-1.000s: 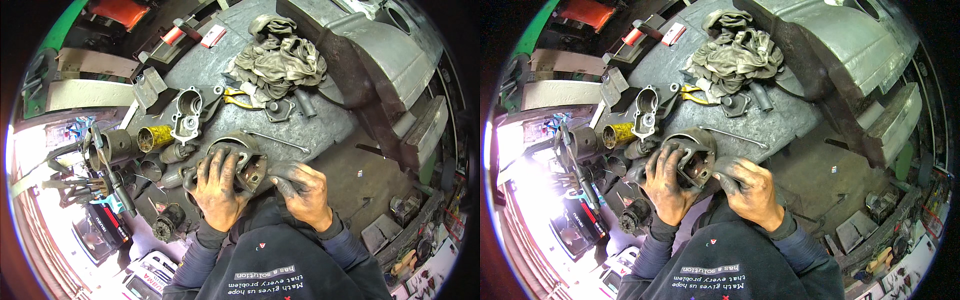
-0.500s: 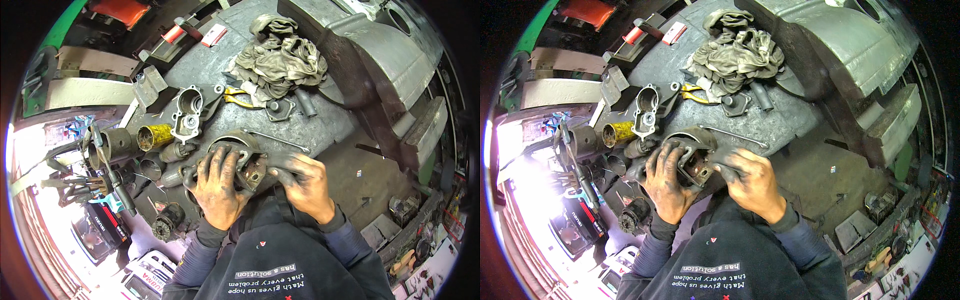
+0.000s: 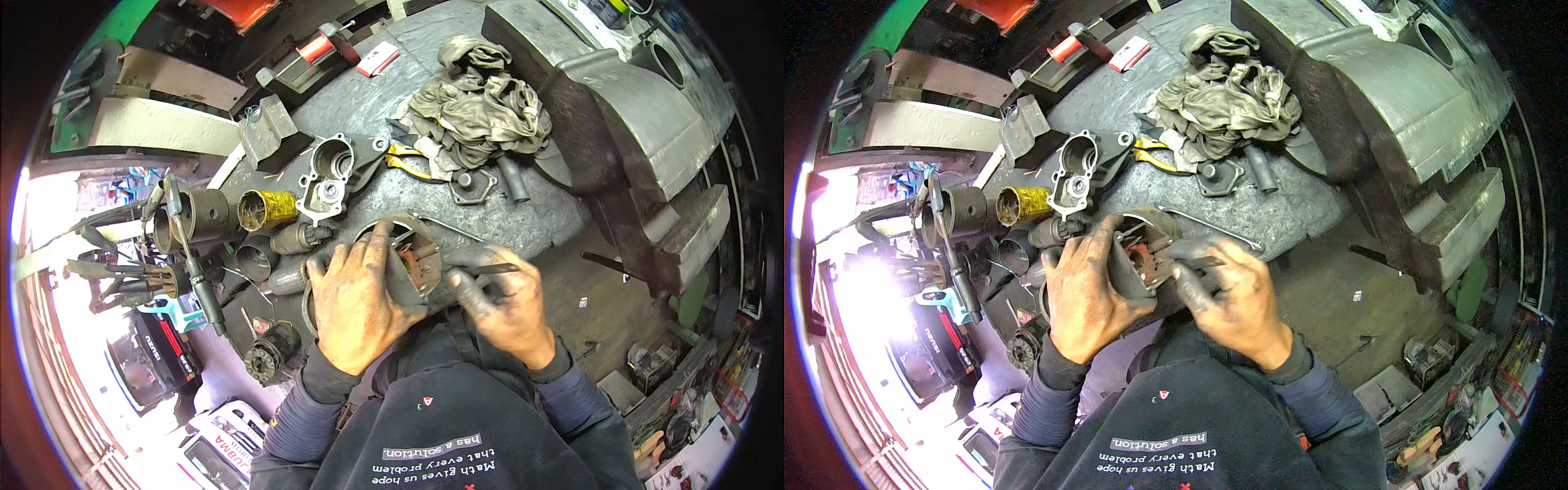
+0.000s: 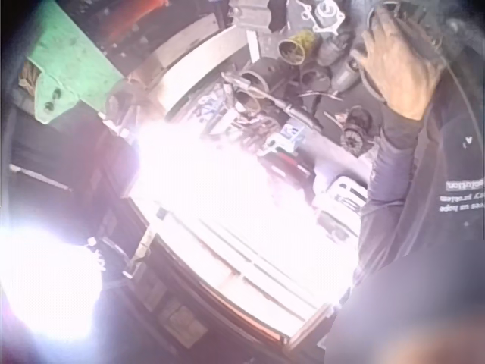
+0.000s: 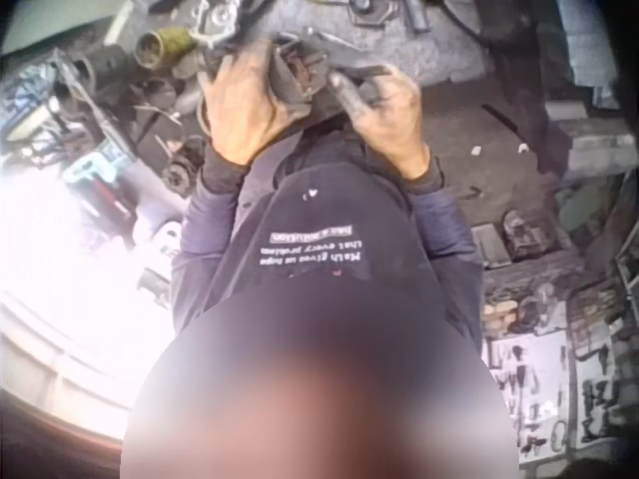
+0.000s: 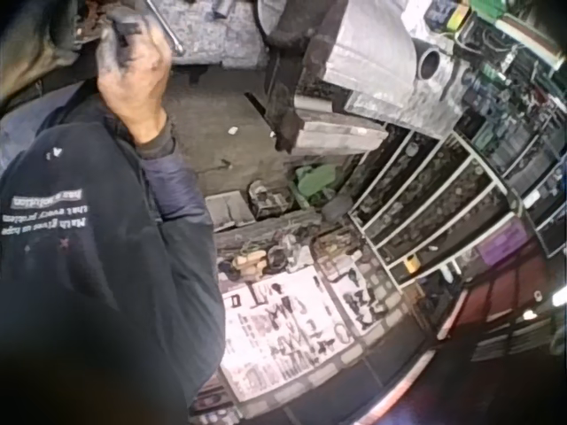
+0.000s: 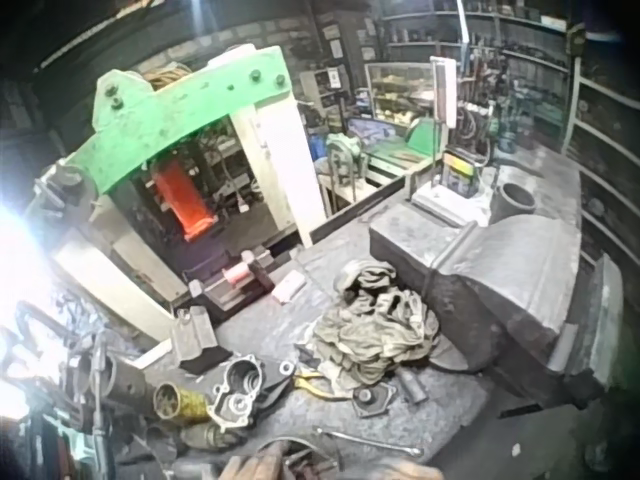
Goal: The person retrieves a mechanical part from a cardboard box and places it on a workbench. They then use a small tool to scrape and clean the part while another person stands nearby. The person continues to manipulate and inspect the part throughout the clip.
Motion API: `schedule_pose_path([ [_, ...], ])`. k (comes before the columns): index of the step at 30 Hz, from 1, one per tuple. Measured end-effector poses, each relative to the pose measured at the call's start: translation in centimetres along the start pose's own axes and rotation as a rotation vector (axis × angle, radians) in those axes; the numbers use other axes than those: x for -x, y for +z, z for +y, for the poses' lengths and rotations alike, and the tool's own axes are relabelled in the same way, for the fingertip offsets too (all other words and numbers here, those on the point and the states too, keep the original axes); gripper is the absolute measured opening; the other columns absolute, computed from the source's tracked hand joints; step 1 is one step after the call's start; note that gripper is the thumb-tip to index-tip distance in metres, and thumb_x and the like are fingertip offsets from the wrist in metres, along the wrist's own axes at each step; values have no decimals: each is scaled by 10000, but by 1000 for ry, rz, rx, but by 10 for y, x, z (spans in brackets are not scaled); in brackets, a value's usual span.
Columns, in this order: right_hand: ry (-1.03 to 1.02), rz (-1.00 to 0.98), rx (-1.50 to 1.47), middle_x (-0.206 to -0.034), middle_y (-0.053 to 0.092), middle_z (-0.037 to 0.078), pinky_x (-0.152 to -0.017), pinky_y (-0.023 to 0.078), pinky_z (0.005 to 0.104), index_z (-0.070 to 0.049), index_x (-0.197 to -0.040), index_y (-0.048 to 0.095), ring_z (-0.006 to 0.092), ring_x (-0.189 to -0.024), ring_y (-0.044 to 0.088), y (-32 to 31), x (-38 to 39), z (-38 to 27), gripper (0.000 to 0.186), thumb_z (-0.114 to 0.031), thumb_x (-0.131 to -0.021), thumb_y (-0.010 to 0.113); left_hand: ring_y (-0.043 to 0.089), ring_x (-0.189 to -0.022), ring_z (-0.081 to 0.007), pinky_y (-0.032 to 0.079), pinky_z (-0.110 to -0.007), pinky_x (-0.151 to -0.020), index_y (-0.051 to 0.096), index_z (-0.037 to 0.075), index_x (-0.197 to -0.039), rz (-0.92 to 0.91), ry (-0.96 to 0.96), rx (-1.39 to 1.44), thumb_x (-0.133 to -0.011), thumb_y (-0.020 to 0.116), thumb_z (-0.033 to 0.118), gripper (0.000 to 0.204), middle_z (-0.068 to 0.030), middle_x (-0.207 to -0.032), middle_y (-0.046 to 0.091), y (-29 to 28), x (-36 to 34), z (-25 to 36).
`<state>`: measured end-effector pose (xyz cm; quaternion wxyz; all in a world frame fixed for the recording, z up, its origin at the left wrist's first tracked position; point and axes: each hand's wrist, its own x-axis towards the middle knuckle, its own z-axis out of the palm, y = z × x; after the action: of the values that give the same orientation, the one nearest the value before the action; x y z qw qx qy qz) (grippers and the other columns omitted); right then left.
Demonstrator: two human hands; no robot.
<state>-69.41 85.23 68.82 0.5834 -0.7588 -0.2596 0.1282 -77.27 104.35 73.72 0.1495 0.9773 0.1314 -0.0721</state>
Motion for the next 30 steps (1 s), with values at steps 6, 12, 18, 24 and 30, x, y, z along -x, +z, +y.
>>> schedule_pose_path([
  [6,-125,126,90,-919,754,114,-738,557,334,-7,-954,743,230,-814,723,14,-5,19,126,32,-843,788,621,-1209,-352,385,-662,-1092,478,61,-1532,-32,-11,-13,-535,972,301,1139,-132,-1274,691,3,-13,5],
  [12,-129,23,94,-969,743,127,-762,590,391,-49,-1009,749,318,-841,733,11,-6,23,190,-20,-830,803,633,-1203,-365,379,-677,-1093,462,49,-1544,-91,-41,33,-526,979,285,1165,-141,-1293,699,-1,-20,1],
  [18,-180,-12,94,-953,745,122,-741,577,379,-42,-999,748,310,-853,730,10,-10,28,168,-10,-839,790,639,-1182,-354,376,-599,-1100,460,-14,-1531,-106,-40,12,-563,952,292,1128,-159,-1230,711,-3,-24,-3],
  [24,-141,14,89,-929,739,132,-729,576,379,-26,-980,741,315,-828,729,7,-19,31,155,-1,-837,795,672,-1160,-373,363,-679,-1125,470,47,-1550,-111,-66,61,-528,938,322,1157,-186,-1208,727,-2,-26,-8],
  [30,-309,-105,135,-945,736,133,-732,579,376,-23,-986,736,325,-805,719,5,-24,27,186,5,-813,799,676,-1151,-380,363,-664,-1130,469,51,-1554,-138,-81,77,-531,922,325,1152,-201,-1188,729,-5,-30,-10],
])
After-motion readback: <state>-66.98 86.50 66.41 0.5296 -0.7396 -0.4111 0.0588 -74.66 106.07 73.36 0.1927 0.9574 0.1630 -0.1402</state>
